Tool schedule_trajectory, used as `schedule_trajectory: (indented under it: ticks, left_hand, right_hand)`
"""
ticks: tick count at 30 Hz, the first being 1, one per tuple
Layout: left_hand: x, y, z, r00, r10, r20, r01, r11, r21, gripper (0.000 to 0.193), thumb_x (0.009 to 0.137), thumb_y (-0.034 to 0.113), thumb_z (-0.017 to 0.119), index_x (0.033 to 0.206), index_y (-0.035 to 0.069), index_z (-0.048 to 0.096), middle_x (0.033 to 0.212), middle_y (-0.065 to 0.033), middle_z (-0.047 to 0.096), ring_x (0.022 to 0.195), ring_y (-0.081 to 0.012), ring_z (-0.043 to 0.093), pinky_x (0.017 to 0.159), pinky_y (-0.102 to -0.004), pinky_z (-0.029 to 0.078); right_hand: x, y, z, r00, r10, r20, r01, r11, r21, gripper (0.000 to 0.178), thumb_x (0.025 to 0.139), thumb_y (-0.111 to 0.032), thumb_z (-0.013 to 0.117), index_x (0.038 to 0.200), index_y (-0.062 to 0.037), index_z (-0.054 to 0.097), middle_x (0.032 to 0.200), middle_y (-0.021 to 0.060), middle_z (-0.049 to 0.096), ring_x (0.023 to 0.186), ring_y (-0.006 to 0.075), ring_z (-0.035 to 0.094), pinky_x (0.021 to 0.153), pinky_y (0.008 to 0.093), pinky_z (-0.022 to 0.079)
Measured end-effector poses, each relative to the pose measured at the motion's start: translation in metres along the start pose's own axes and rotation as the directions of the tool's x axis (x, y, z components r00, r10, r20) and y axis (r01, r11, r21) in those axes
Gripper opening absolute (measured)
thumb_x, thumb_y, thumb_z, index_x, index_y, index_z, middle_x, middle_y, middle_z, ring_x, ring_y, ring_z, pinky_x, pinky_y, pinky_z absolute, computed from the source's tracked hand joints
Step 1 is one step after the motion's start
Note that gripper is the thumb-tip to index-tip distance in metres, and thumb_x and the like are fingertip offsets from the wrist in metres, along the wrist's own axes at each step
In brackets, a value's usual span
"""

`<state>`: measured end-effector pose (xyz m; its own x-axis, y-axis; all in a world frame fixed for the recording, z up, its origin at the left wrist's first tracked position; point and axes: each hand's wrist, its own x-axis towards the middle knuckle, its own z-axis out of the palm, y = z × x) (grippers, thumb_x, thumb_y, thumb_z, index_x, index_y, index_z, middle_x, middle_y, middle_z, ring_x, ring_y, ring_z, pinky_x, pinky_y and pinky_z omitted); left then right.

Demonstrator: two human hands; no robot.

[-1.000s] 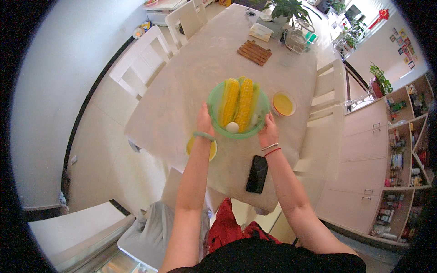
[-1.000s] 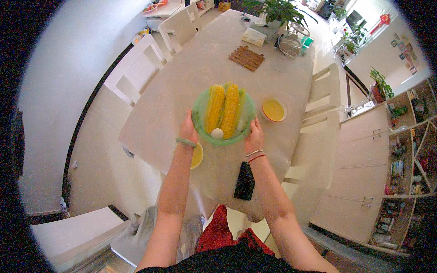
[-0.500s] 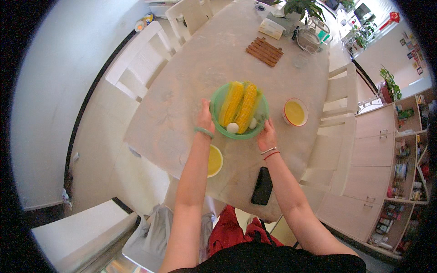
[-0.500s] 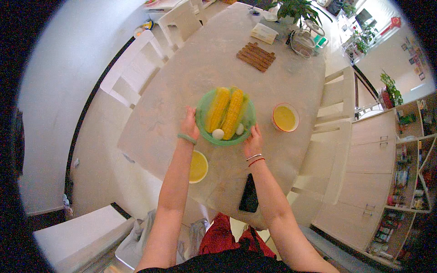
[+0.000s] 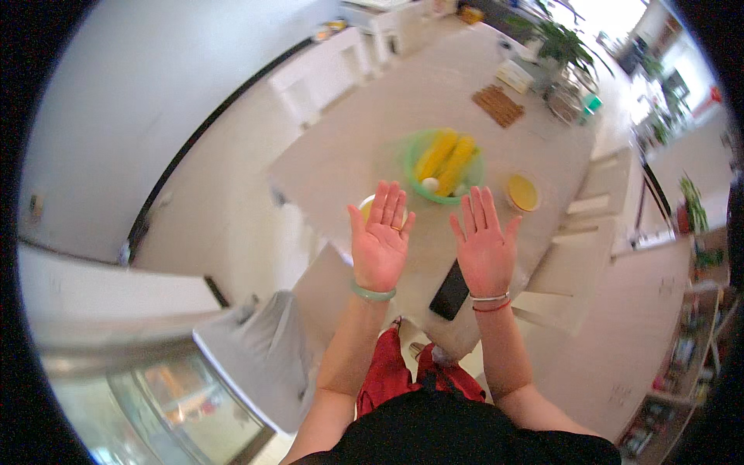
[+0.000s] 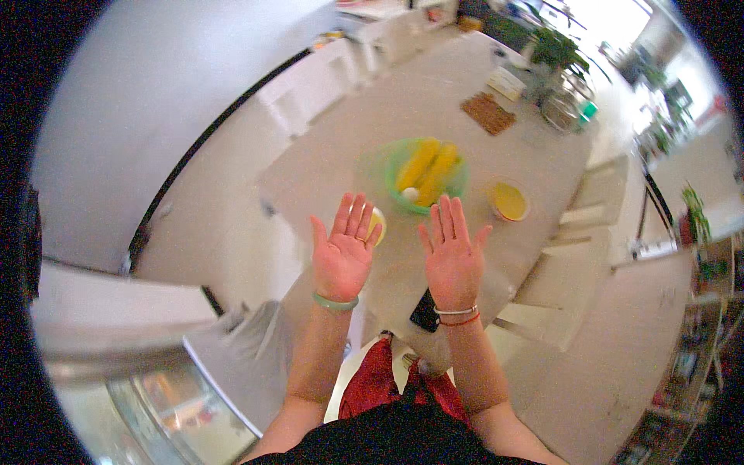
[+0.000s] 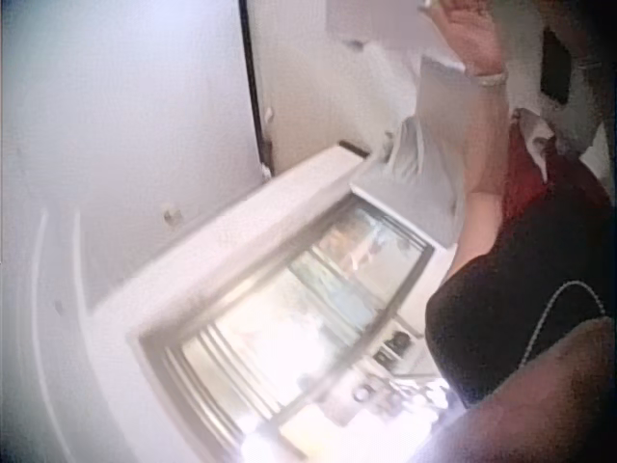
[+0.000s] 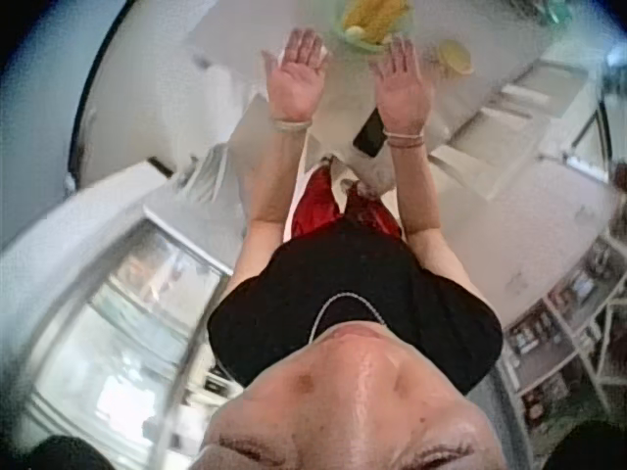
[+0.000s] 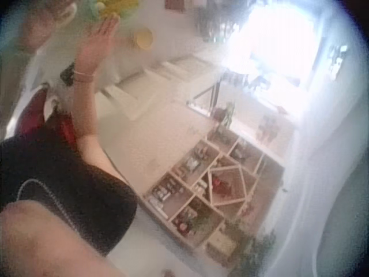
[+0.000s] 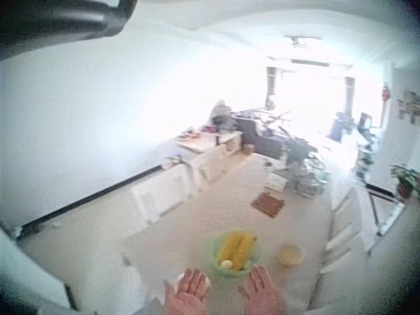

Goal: The person washes a wok under running water, then carries a bowl of corn and eggs to a dining table. They return to the kitchen and thoroughly clean a blender jar and its lid using a brush and running water.

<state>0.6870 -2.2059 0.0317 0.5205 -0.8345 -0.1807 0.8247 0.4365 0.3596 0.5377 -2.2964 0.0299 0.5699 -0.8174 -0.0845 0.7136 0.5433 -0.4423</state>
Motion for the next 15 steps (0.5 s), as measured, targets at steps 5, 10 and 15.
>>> schedule_trajectory:
  ticks: [5,10,15]
  left_hand:
    - [-0.139,0.040,-0.008,0.949,0.314,-0.007,-0.314,0.949,0.021,0.069,0.099,0.059,0.028,0.147,0.011,0.035,0.153,-0.0059,0.034,0.142,-0.0213,0.027,0.115,-0.0435,0.022]
    - [-0.273,0.077,-0.015,0.784,0.615,-0.080,-0.610,0.788,0.083,0.068,0.100,0.059,0.026,0.148,0.012,0.034,0.154,-0.0052,0.032,0.143,-0.0214,0.025,0.116,-0.0434,0.020]
    - [-0.432,0.102,-0.049,0.512,0.846,-0.149,-0.843,0.528,0.102,0.067,0.100,0.058,0.026,0.148,0.012,0.034,0.153,-0.0049,0.034,0.143,-0.0216,0.026,0.117,-0.0441,0.019]
  right_hand:
    - [-0.080,0.035,0.043,0.944,0.242,0.225,-0.265,0.961,0.078,0.076,0.098,-0.062,0.026,0.152,-0.0099,0.022,0.159,0.0039,0.021,0.146,0.0210,0.017,0.118,0.0441,0.015]
    - [-0.153,0.088,0.095,0.766,0.493,0.414,-0.572,0.816,0.086,0.075,0.098,-0.062,0.024,0.152,-0.0104,0.021,0.159,0.0040,0.019,0.147,0.0213,0.015,0.118,0.0443,0.013]
    - [-0.272,0.166,0.144,0.474,0.676,0.565,-0.770,0.629,-0.106,0.075,0.098,-0.063,0.024,0.152,-0.0106,0.023,0.159,0.0042,0.021,0.146,0.0214,0.016,0.118,0.0439,0.017]
